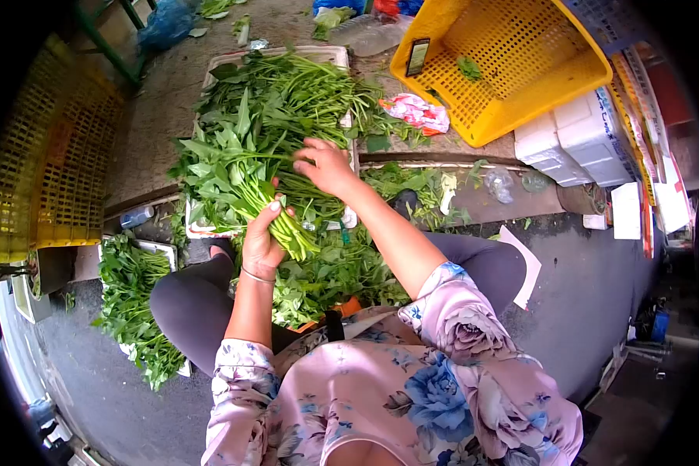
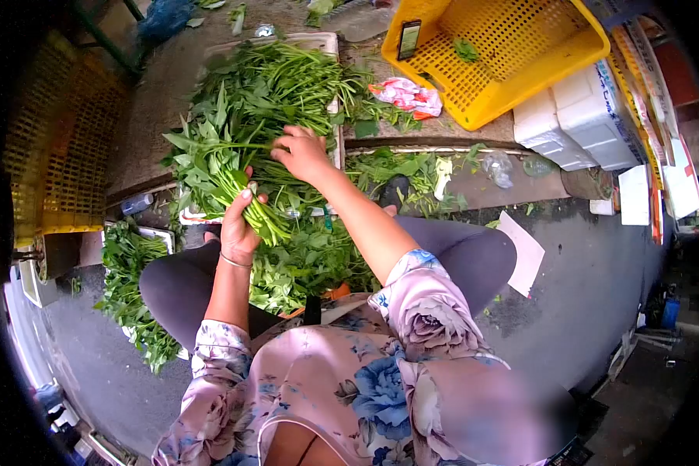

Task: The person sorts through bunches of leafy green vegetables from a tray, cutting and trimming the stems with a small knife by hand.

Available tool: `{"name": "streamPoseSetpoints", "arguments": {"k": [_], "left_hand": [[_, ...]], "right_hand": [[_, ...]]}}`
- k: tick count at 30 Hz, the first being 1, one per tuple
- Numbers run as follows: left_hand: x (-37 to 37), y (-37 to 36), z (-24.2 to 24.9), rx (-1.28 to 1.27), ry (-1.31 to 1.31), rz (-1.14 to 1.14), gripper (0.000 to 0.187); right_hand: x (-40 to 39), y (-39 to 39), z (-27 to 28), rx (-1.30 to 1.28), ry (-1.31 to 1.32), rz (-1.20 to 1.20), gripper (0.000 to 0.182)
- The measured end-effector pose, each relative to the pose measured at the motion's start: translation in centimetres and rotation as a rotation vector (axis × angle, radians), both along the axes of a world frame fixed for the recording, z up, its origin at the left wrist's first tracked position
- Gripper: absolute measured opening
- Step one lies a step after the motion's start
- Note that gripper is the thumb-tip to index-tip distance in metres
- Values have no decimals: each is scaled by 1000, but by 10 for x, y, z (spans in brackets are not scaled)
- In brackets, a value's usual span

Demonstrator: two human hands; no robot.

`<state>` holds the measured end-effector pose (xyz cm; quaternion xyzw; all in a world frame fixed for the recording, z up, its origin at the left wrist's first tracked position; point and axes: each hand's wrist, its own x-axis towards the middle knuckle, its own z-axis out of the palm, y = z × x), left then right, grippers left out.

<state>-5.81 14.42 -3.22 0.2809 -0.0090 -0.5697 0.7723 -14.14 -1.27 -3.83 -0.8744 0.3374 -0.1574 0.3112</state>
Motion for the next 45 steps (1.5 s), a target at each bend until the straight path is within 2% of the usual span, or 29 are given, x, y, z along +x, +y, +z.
{"name": "streamPoseSetpoints", "arguments": {"k": [1, 3, 4, 5, 6, 9, 10, 12, 15, 18, 23, 25, 26, 27, 29, 30, 31, 33, 35, 36, 37, 39, 41, 42, 43, 45], "left_hand": [[1, 1, 0, -5, 21, -6, 46], [2, 2, 1, 63, 22, -6, 43], [3, 2, -1, 105, -26, -3, 39], [7, 3, -11, 186, 0, -24, 35], [7, 3, -11, 183, -9, -28, 32], [4, 0, -9, 134, -124, -26, 27], [4, -2, -3, 107, -34, -22, 36], [-1, -3, 5, 37, -112, 38, 38], [-2, -5, -2, 58, -155, 38, 32], [-3, -4, -6, 152, -159, 25, 21], [-10, -3, 3, 146, -332, 55, 23], [-1, -4, 6, 220, -272, 87, 23], [5, -2, 9, 186, -293, 134, 25], [7, -2, 18, 158, -304, 150, 27], [5, -2, 15, 185, -436, 139, 30], [2, -2, 14, 186, -431, 138, 30], [-2, -2, 10, 178, -507, 99, 32], [-8, -4, 7, 149, -627, 29, 33], [-10, -1, 6, 216, -649, -97, 33], [-10, -2, 6, 182, -639, -89, 35], [-9, -1, 5, 203, -614, -103, 34], [-5, 0, 4, 145, -515, -132, 33], [4, 6, 3, 128, -328, -305, 36], [4, 7, 6, 95, -331, -264, 39], [7, 8, 6, 62, -317, -269, 41], [11, 9, 4, 3, -227, -226, 41]], "right_hand": [[0, 0, 4, 64, -52, 5, 23], [-8, 6, 21, 271, 50, -78, 21], [-13, 8, 12, 298, -128, -54, 20], [-20, 7, 4, 306, -144, -14, 20], [-23, 15, 11, 635, -277, -68, 19], [-30, 42, 32, 652, -443, -159, 18], [-30, 50, 31, 661, -445, -146, 18], [-30, 61, 30, 258, -186, -86, 18], [-29, 71, 26, -7, -220, -21, 14], [-34, 78, 31, 0, -111, 42, 14], [-61, 84, 33, 51, 72, -45, 19], [-77, 86, 39, 50, 523, 4, 21], [-89, 82, 27, 141, 639, 43, 30], [-96, 81, 20, 135, 643, 48, 30], [-106, 82, 8, 191, 435, -76, 42], [-106, 80, -11, 201, 174, -116, 52], [-94, 80, -6, 201, 176, -117, 52], [-66, 84, 2, 448, -447, -70, 52], [-54, 77, -2, 759, -205, 18, 49], [-48, 82, 5, 724, -202, 58, 46], [-42, 91, 9, 760, -385, 59, 43], [-42, 93, 6, 950, -422, -175, 42], [-51, 83, 10, 1217, -488, -305, 41], [-56, 78, 12, 1343, -588, -209, 44], [-58, 75, 7, 1496, -704, -241, 44], [-63, 69, 5, 1647, -818, -186, 41]]}}
